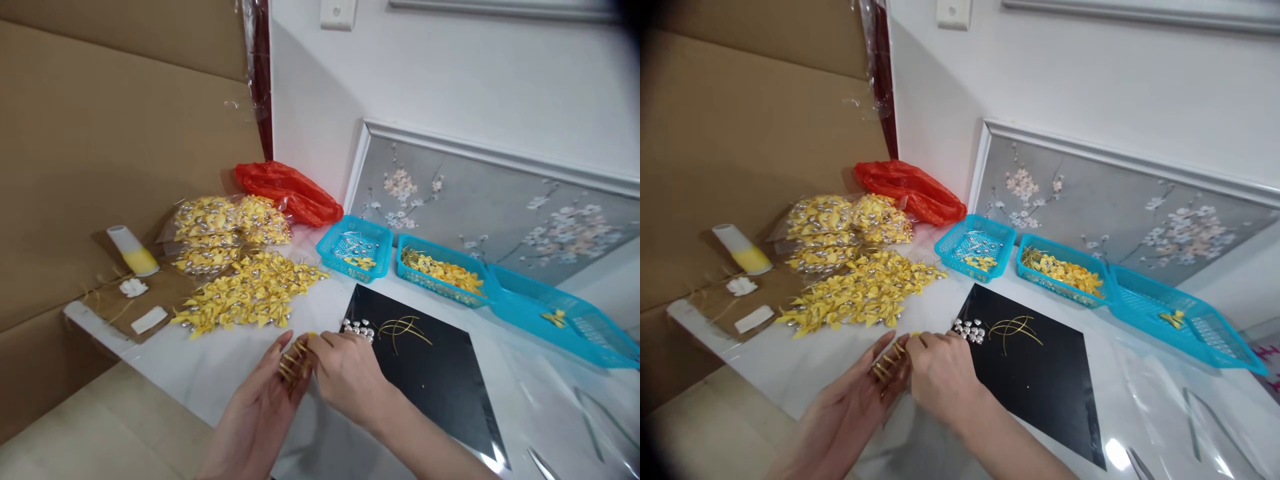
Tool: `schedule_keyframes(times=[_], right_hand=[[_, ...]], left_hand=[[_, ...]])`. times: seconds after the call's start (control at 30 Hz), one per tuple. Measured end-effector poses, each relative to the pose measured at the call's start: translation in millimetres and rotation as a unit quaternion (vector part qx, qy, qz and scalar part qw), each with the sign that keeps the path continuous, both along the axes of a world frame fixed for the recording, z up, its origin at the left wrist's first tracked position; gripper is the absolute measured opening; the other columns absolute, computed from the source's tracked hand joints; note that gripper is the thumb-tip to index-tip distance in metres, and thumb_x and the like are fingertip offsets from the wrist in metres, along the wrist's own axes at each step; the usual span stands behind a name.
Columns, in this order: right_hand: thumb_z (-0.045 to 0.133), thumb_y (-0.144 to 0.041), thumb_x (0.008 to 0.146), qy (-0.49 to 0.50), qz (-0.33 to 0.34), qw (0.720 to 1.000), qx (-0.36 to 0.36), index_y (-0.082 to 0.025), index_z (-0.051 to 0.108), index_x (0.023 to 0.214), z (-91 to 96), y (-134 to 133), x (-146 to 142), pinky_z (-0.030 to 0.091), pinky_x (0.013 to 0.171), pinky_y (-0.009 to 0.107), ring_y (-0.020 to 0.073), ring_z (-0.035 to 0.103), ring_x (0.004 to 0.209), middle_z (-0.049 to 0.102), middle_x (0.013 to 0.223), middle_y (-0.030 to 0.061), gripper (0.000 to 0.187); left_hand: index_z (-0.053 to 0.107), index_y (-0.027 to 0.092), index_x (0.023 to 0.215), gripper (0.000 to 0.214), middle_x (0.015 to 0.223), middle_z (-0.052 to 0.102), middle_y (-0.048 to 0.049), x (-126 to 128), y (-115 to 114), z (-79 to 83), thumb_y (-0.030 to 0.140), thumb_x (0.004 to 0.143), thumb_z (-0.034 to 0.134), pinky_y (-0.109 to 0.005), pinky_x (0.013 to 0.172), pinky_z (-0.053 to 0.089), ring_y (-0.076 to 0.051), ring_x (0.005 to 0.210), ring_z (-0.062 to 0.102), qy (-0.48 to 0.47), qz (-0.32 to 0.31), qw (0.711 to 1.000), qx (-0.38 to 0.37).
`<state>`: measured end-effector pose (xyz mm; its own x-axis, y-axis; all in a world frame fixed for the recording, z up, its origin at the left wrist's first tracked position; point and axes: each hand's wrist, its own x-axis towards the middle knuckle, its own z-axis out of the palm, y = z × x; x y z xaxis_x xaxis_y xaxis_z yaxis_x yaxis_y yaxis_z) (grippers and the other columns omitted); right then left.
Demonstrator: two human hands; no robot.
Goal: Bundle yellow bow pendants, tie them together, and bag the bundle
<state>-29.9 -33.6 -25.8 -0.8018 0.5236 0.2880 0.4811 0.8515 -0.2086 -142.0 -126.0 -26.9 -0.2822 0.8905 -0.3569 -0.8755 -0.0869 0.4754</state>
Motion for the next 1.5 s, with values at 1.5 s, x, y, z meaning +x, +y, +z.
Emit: schedule_keyframes(times=[1.5], right_hand=[[0.049,-0.011,0.078,0.087,0.0,0.966,-0.244,-0.018,0.059,0.073,0.7,-32.9,-25.7,0.04,0.065,0.023,0.0144,0.057,0.076,0.059,0.082,0.0019,0.013]], left_hand=[[0.05,0.014,0.126,0.038,0.117,0.063,-0.015,-0.8,2.0,15.2,0.026,0.092,0.04,-0.029,0.083,0.051,-0.021,0.104,0.06,0.002,0.029,0.995,-0.099]])
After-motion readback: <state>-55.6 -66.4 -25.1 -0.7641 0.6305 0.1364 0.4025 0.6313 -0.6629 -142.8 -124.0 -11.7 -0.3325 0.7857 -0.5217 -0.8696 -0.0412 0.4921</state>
